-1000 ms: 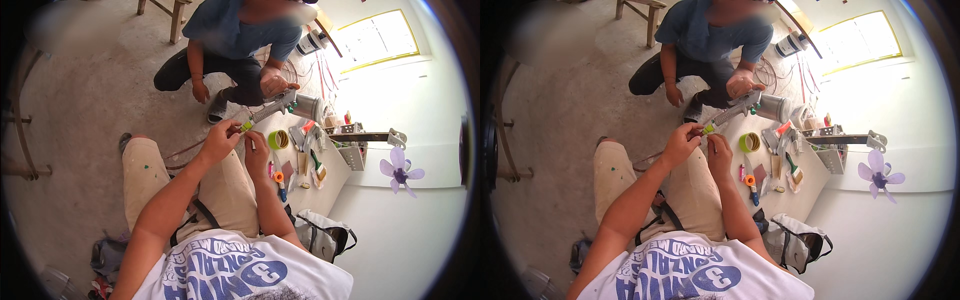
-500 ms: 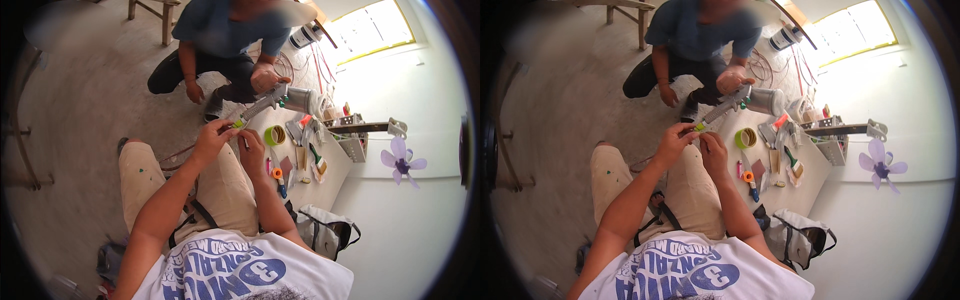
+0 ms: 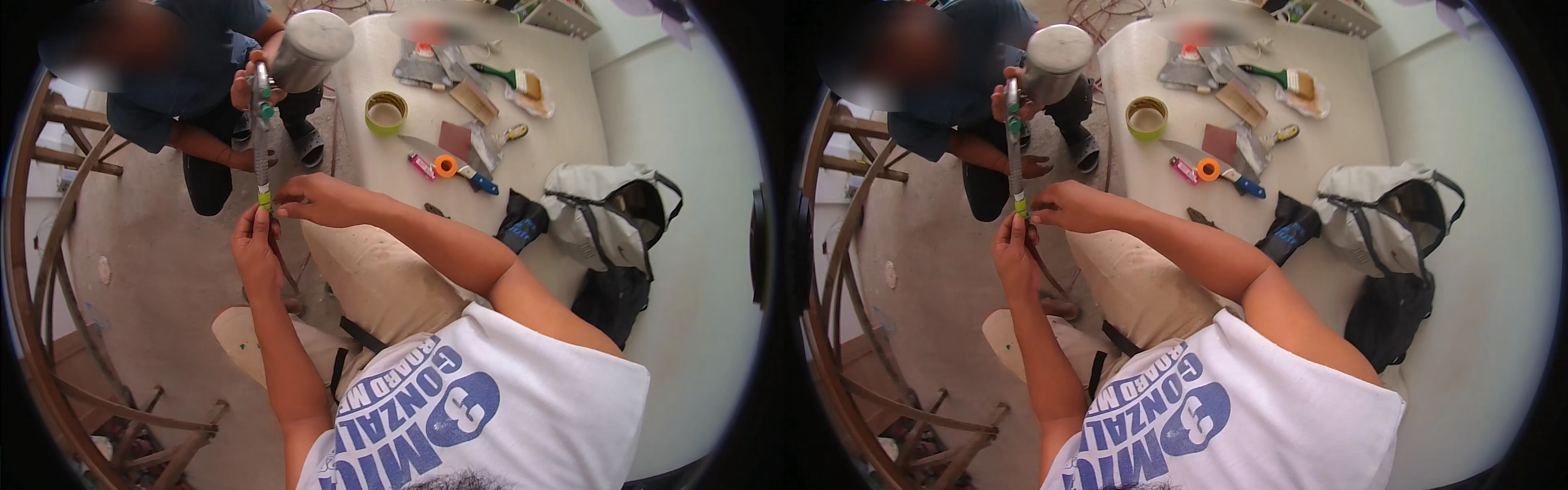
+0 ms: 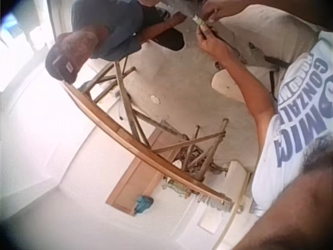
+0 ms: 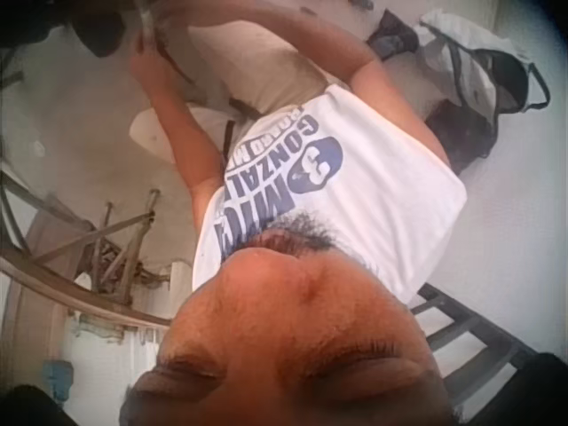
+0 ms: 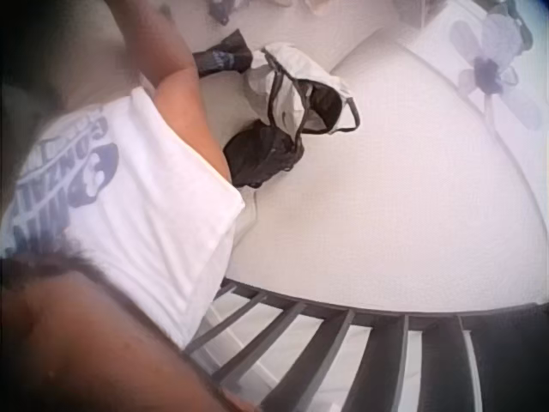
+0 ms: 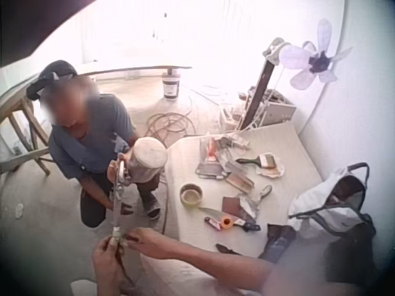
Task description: The person secures a green connector onto a red hose using pliers. They repeatedly tighten the connector and adjust the hose while another person holds a spray gun nearby.
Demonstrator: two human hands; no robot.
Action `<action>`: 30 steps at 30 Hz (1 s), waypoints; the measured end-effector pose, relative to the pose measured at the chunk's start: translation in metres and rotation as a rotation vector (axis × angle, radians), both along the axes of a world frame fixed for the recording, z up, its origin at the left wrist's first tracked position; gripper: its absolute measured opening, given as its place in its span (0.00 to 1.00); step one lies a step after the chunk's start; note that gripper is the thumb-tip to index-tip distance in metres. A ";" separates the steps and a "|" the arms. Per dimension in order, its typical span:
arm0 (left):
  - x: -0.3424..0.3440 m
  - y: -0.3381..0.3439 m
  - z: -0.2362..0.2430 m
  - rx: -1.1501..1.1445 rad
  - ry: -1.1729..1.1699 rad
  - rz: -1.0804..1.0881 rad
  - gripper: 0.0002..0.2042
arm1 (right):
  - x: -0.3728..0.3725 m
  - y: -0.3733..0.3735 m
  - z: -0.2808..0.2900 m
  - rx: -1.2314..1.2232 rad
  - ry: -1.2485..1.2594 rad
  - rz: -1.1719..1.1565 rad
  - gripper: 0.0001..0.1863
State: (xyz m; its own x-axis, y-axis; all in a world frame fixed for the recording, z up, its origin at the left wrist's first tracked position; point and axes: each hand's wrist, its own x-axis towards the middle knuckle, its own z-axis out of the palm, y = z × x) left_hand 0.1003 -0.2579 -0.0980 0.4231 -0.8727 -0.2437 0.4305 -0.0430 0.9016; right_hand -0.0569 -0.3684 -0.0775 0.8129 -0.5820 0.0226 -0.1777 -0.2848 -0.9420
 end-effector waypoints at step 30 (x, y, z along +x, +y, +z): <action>0.023 0.019 0.039 0.087 -0.140 -0.153 0.15 | 0.009 0.005 0.007 0.152 -0.162 0.055 0.14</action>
